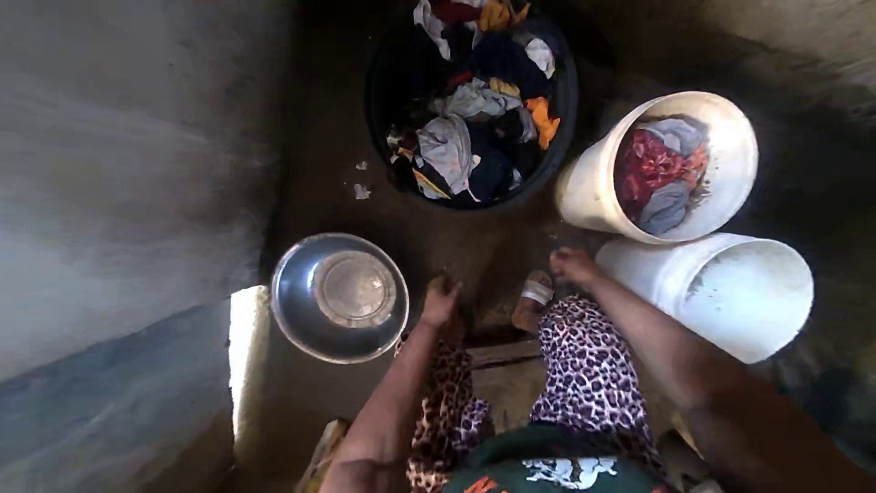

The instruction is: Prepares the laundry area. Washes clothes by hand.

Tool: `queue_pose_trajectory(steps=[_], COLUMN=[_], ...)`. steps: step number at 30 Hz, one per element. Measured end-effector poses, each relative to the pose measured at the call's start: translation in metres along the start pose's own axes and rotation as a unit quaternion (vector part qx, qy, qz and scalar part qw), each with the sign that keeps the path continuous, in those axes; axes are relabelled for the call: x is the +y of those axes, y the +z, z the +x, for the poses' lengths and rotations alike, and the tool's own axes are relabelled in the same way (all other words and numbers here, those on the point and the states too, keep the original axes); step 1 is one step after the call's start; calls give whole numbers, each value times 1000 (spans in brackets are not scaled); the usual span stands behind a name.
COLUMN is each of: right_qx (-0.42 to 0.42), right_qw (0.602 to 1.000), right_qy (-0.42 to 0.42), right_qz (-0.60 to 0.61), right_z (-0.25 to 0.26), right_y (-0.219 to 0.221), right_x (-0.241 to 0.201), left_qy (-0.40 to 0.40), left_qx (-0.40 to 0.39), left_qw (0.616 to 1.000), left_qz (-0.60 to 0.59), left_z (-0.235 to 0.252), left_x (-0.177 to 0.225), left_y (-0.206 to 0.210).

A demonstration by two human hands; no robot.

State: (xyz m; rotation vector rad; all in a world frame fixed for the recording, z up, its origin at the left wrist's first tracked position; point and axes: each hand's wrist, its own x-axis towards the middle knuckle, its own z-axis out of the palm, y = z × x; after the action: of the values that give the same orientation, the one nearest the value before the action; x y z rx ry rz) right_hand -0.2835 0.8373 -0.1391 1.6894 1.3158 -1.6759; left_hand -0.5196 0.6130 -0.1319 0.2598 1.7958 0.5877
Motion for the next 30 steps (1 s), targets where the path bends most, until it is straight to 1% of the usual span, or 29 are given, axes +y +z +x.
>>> queue_pose_trajectory(steps=[2,3,4,5,6,8,10,12,15,17,19,22,23,24,25,27,28,30], right_qx=[60,76,86,93,94,66,44,51,76,79,84,85,95,108,115,114,109,108], right_qw=[991,984,975,964,953,931,912,903,907,905,898,897,899,900,900,900,898,893], right_qy=[-19,-22,-26,-31,-34,-45,-59,-82,-110,-137,-158,-154,-150,-151,-155,-160,-164,-172], right_qz=[115,160,204,246,288,356,403,418,400,396,403,405,400,395,391,388,393,403], right_z=[53,77,100,123,141,168,185,190,188,189,192,189,188,186,184,184,187,189], right_y=[-5,-8,-12,-14,-13,-5,10,25,38,39,42,43,44,46,49,51,51,51], right_x=[-21,-32,-43,-52,-60,-71,-74,-79,-79,-77,-71,-73,-73,-75,-77,-75,-74,-71], left_qy=[-32,-45,-56,-66,-65,-11,45,68,98,142,179,212,237,269,294,316,321,309], left_qx=[44,48,28,-14,-80,-216,-312,-365,-377,-368,-359,-327,-310,-289,-262,-183,-122,46], left_qw=[995,994,996,998,993,961,927,896,865,853,829,788,784,795,823,893,918,946], left_qz=[-79,-89,-69,-17,53,173,203,245,315,342,389,477,483,461,409,261,199,80], left_z=[52,74,92,103,108,110,105,102,91,90,92,93,91,88,84,86,100,152], left_x=[-26,-40,-49,-49,-35,-3,16,29,37,31,22,22,24,29,35,45,49,52], left_y=[14,20,24,25,24,22,19,10,-4,-10,-11,-3,-1,-3,-11,-42,-65,-115])
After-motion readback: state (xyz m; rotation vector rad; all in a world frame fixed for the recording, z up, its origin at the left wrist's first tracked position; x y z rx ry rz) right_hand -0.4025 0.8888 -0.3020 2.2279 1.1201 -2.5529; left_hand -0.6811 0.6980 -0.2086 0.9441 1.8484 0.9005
